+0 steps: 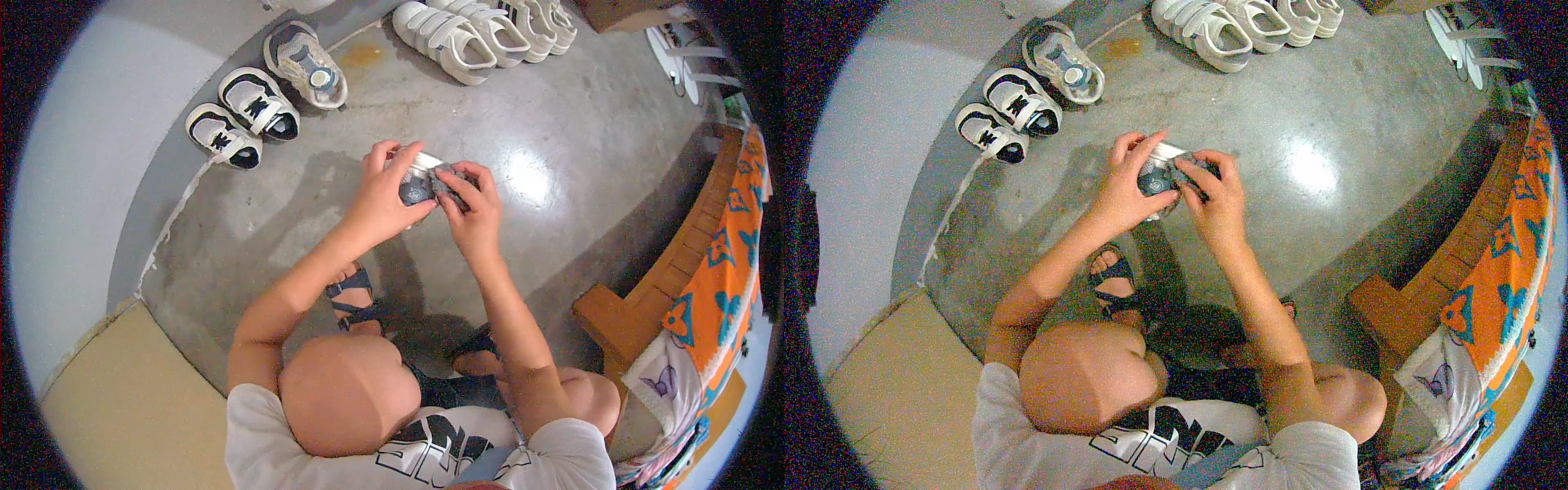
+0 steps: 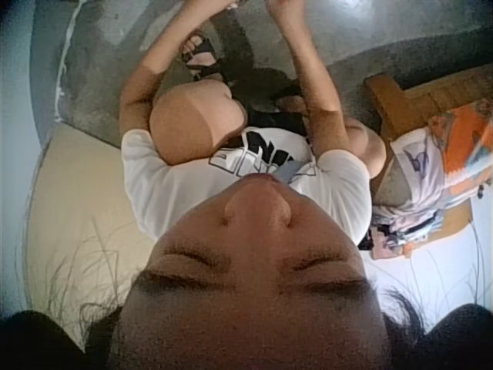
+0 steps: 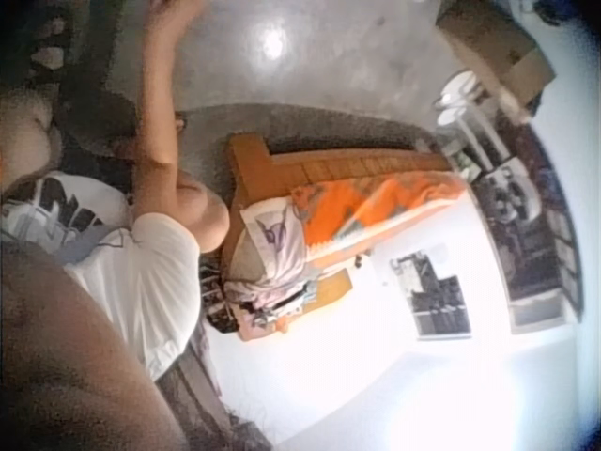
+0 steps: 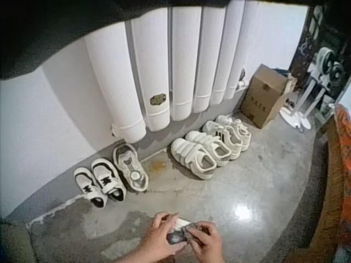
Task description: The person cleans a shoe and then cleans another white shoe using a cloth.
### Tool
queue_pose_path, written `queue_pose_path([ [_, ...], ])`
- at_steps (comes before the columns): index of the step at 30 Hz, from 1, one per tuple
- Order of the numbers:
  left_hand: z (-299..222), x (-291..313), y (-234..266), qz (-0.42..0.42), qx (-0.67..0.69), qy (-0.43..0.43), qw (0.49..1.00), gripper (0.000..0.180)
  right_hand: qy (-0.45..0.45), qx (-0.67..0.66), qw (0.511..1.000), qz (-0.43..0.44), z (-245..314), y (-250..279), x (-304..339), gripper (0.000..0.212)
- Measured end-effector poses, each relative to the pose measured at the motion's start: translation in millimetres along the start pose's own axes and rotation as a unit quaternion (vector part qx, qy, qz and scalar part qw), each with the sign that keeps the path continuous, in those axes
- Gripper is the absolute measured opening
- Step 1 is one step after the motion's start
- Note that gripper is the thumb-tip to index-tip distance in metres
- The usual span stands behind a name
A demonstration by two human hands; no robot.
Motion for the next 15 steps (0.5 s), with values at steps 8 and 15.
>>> queue_pose_path([
  [8, -5.5, 1.0, 1.1, 0.020, 0.018, 0.001, 1.000, 0.082, 0.024, 0.060, 0.998, -0.018, -12.6, 14.2, 12.0, 0.043],
  [15, -7.5, 3.0, 1.2, 0.013, 0.019, 0.008, 1.000, 0.083, 0.057, 0.046, 0.997, 0.006, 3.6, 8.0, 0.5, 0.043],
])
Point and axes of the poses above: each hand's wrist, its own x-axis away from the middle knuckle, its own y-axis out of the back of the hand, z = x × y, the point moved 10 cm from there along -x, towards the middle knuckle, and after that the axes turned 8 degrees about y, right-handed, at the moved point
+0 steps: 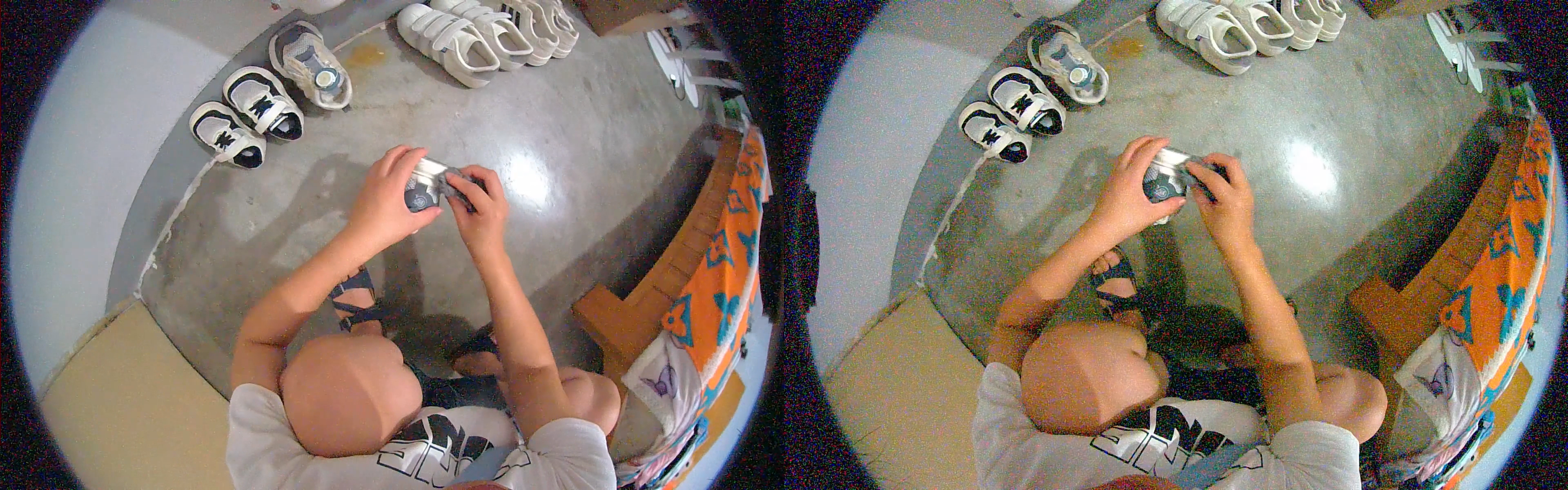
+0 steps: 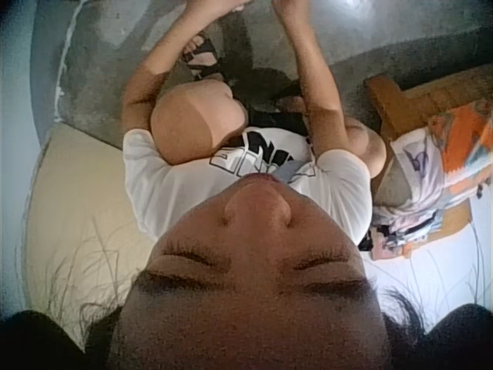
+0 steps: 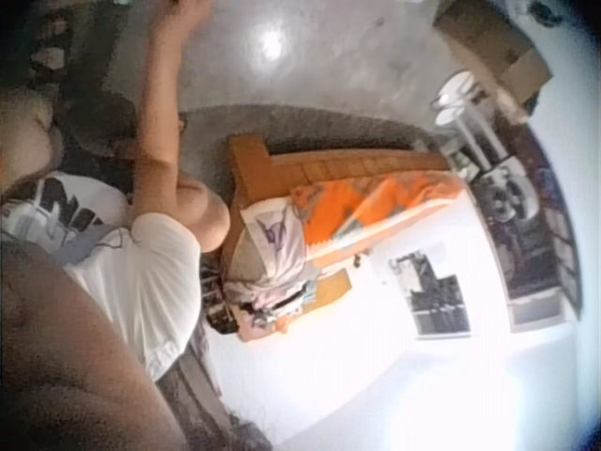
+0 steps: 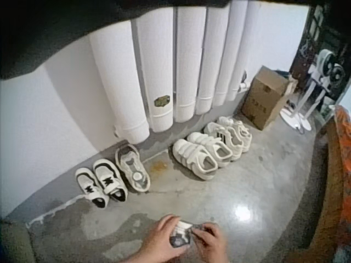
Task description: The person cleans a shoe and then cleans another white shoe using a cloth.
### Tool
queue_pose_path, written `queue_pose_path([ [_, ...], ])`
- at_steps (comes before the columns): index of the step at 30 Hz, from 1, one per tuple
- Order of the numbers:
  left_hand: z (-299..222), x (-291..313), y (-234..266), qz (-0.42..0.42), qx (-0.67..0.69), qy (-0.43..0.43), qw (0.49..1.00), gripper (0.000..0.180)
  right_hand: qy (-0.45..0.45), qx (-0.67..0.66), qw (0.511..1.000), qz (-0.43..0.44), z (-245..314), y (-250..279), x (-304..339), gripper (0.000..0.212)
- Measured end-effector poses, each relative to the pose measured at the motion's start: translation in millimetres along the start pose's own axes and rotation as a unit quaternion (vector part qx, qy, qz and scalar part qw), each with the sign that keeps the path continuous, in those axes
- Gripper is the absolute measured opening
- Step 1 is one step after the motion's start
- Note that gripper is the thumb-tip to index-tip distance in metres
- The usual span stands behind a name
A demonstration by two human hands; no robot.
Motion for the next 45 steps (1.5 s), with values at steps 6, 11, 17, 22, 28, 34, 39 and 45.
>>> queue_pose_path([
  [6, 8.1, 5.7, 1.9, 0.002, -0.004, 0.010, 1.000, 0.084, -0.019, 0.010, 0.999, -0.029, -0.9, 6.4, 5.9, 0.041],
  [11, -0.4, -0.2, 2.4, 0.009, 0.000, 0.008, 1.000, 0.085, -0.015, 0.011, 1.000, 0.002, -7.5, -1.4, 3.7, 0.041],
  [17, 3.8, 2.7, 8.2, -0.017, 0.013, -0.008, 1.000, 0.085, -0.025, -0.001, 1.000, -0.019, -2.1, 5.6, 2.8, 0.040],
  [22, 3.6, -2.0, 1.8, 0.006, -0.002, 0.010, 1.000, 0.086, -0.003, -0.003, 1.000, -0.004, -10.2, -2.3, 5.8, 0.041],
  [28, 7.7, 1.8, 4.3, -0.001, 0.003, 0.016, 1.000, 0.087, 0.009, -0.010, 1.000, 0.008, 8.4, -5.8, -3.9, 0.040],
  [34, 10.6, -2.8, 3.6, 0.001, 0.020, 0.026, 0.999, 0.087, -0.046, 0.009, 0.999, 0.009, -26.0, -4.4, 11.5, 0.043],
  [39, 10.4, -2.4, 3.8, 0.003, 0.011, 0.022, 1.000, 0.087, -0.009, -0.003, 0.999, 0.035, 2.9, -11.5, -9.8, 0.040],
  [45, 12.5, -4.7, 5.0, -0.009, 0.028, 0.013, 0.999, 0.088, -0.042, 0.012, 0.999, 0.004, -32.6, -5.2, 9.7, 0.038],
])
Point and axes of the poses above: each hand's wrist, its own x-axis away from the middle knuckle, its own y-axis out of the back of the hand, z = x × y, the point moved 10 cm from there along -x, towards the middle knuckle, and after that the axes turned 8 degrees about y, right-handed, at the moved point
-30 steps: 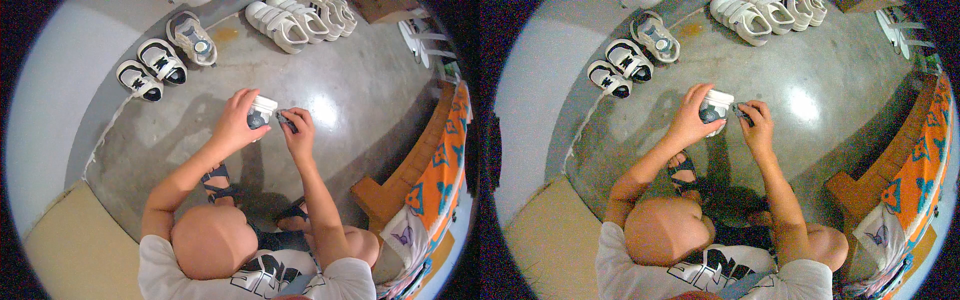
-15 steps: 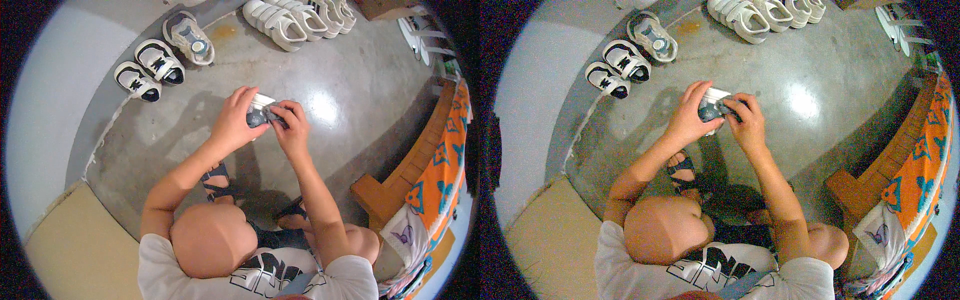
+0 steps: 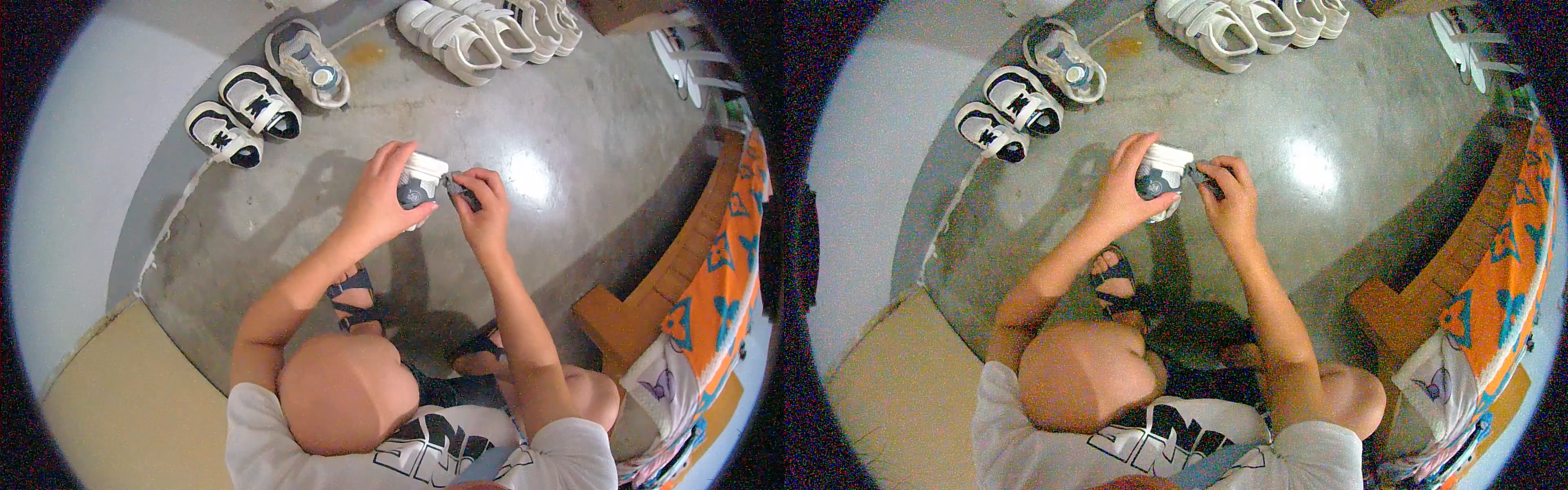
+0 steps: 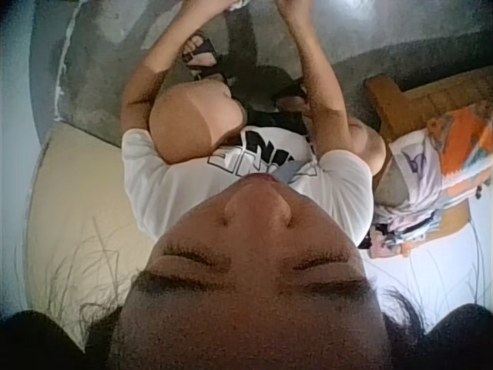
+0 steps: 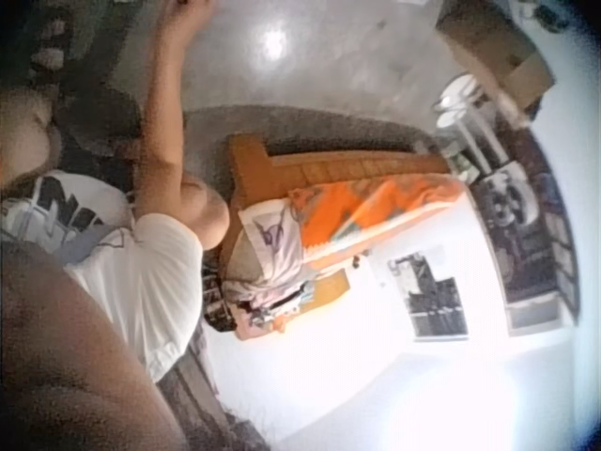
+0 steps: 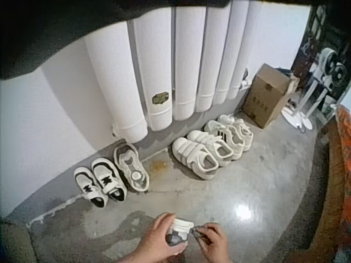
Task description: The person cleans a shoe and then cleans another white shoe using a cloth.
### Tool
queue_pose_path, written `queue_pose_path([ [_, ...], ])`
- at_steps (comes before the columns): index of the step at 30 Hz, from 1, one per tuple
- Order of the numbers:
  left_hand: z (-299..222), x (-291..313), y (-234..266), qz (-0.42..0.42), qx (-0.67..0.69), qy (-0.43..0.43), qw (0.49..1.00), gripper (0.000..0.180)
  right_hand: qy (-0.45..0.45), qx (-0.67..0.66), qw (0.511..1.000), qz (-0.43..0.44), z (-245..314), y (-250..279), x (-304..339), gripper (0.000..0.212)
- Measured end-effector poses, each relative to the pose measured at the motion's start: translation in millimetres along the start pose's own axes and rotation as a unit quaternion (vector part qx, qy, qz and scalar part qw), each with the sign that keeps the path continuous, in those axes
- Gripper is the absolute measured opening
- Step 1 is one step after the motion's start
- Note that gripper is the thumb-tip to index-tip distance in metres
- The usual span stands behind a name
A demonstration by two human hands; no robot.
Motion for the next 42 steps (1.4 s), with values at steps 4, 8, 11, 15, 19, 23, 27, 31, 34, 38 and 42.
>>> queue_pose_path([
  [4, -2.3, 3.3, -0.5, 0.011, -0.020, 0.002, 1.000, 0.089, 0.030, -0.040, 0.999, 0.007, 33.2, -5.1, -15.8, 0.040],
  [8, -1.8, -0.7, -1.5, 0.007, -0.006, 0.001, 1.000, 0.088, -0.009, -0.051, 0.998, -0.021, 8.1, -5.4, -5.2, 0.042],
  [11, 1.8, 1.8, 3.5, 0.000, 0.006, -0.005, 1.000, 0.087, 0.026, -0.038, 0.999, -0.023, 24.4, -4.2, -8.8, 0.044],
  [15, 0.5, -1.1, 0.8, 0.009, -0.015, -0.006, 1.000, 0.086, 0.052, -0.031, 0.998, 0.025, 35.1, -12.6, -12.9, 0.044],
  [19, 2.4, -2.1, 5.5, 0.003, 0.014, -0.005, 1.000, 0.086, 0.019, -0.024, 1.000, 0.000, 15.8, -7.3, -2.1, 0.043],
  [23, 3.0, -1.4, 12.6, -0.017, 0.007, -0.017, 1.000, 0.086, 0.029, -0.018, 0.999, 0.017, 34.1, -12.4, -11.9, 0.042],
  [27, 5.1, -4.0, 9.2, -0.009, 0.015, 0.008, 1.000, 0.087, -0.030, -0.031, 0.999, 0.020, 1.2, -17.9, 3.7, 0.040],
  [31, 9.9, -0.5, 15.3, -0.008, 0.024, 0.005, 1.000, 0.086, -0.013, -0.019, 1.000, 0.019, 10.1, -14.4, 9.0, 0.040],
  [34, 7.7, -0.6, 18.3, -0.015, 0.038, 0.001, 0.999, 0.085, 0.029, -0.039, 0.999, -0.001, 43.2, -12.0, -12.3, 0.040],
  [38, 7.4, -3.9, 16.5, -0.014, 0.032, 0.001, 0.999, 0.085, -0.007, -0.009, 1.000, 0.016, 7.6, -21.8, -3.3, 0.039],
  [42, 13.1, 0.6, 20.0, -0.017, 0.053, 0.007, 0.998, 0.085, -0.014, -0.018, 1.000, 0.004, 10.8, -13.9, 0.1, 0.039],
])
Point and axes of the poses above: each hand's wrist, its own x-axis away from the middle knuckle, its own y-axis out of the back of the hand, z = x × y, the point moved 10 cm from there along -x, towards the middle knuckle, and after that the axes turned 8 degrees about y, right-handed, at the moved point
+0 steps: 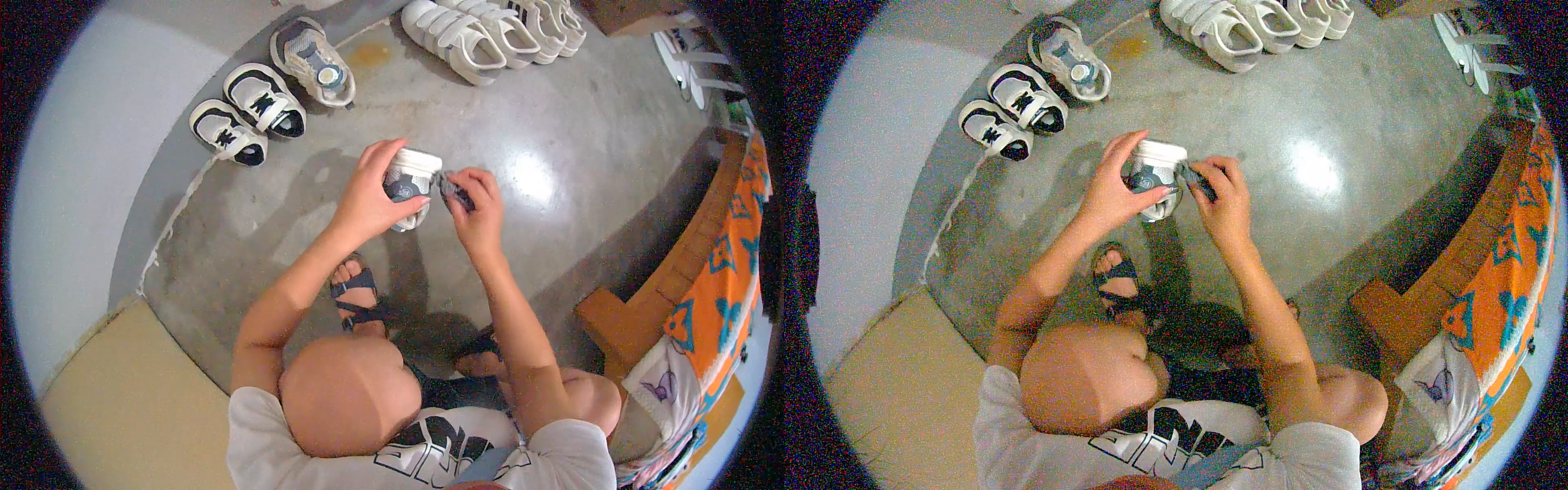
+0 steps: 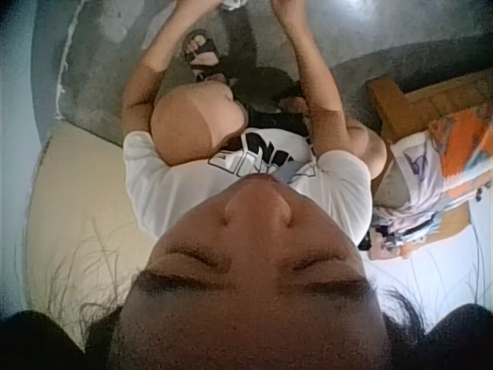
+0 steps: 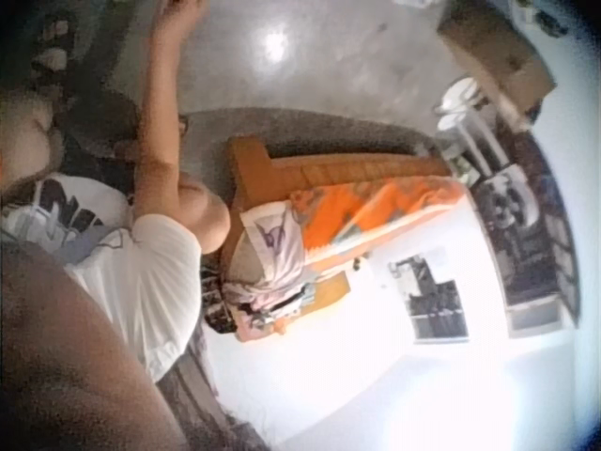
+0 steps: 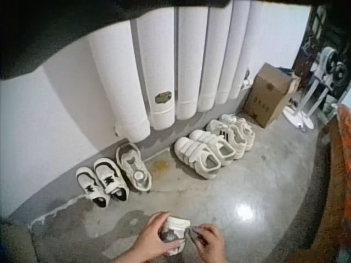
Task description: The person cleans a shoe and then cleans another white shoe using a cloth.
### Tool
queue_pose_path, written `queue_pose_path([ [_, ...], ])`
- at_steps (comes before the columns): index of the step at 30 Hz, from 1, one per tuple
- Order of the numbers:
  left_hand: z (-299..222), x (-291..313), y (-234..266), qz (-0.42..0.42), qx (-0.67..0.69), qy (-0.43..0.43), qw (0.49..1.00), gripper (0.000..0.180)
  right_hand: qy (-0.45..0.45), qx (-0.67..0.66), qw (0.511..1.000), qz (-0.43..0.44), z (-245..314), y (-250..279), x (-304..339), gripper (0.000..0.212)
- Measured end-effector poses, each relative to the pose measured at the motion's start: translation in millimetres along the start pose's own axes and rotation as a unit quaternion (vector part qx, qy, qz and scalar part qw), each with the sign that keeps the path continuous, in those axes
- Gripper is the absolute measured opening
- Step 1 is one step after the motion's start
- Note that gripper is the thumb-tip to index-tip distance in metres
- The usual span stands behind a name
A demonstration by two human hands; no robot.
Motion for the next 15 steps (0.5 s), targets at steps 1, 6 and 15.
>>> queue_pose_path([
  [1, 1.6, 3.7, -1.2, 0.003, 0.001, 0.003, 1.000, 0.085, -0.004, 0.000, 1.000, 0.002, 8.3, -0.2, -4.2, 0.039],
  [6, 3.6, -0.6, -4.8, -0.001, 0.016, -0.006, 1.000, 0.082, 0.020, -0.025, 0.999, -0.015, 9.4, 1.0, -15.2, 0.040],
  [15, 16.8, -1.0, -13.9, -0.001, 0.012, -0.015, 1.000, 0.080, -0.008, -0.046, 0.999, -0.012, -1.7, 0.9, -14.5, 0.038],
])
Point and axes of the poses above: each hand's wrist, its own x-axis away from the middle knuckle, its own y-axis out of the back of the hand, z = x × y, the point moved 10 cm from there along -x, towards the middle knuckle, and after that the axes turned 8 degrees about y, right-handed, at the moved point
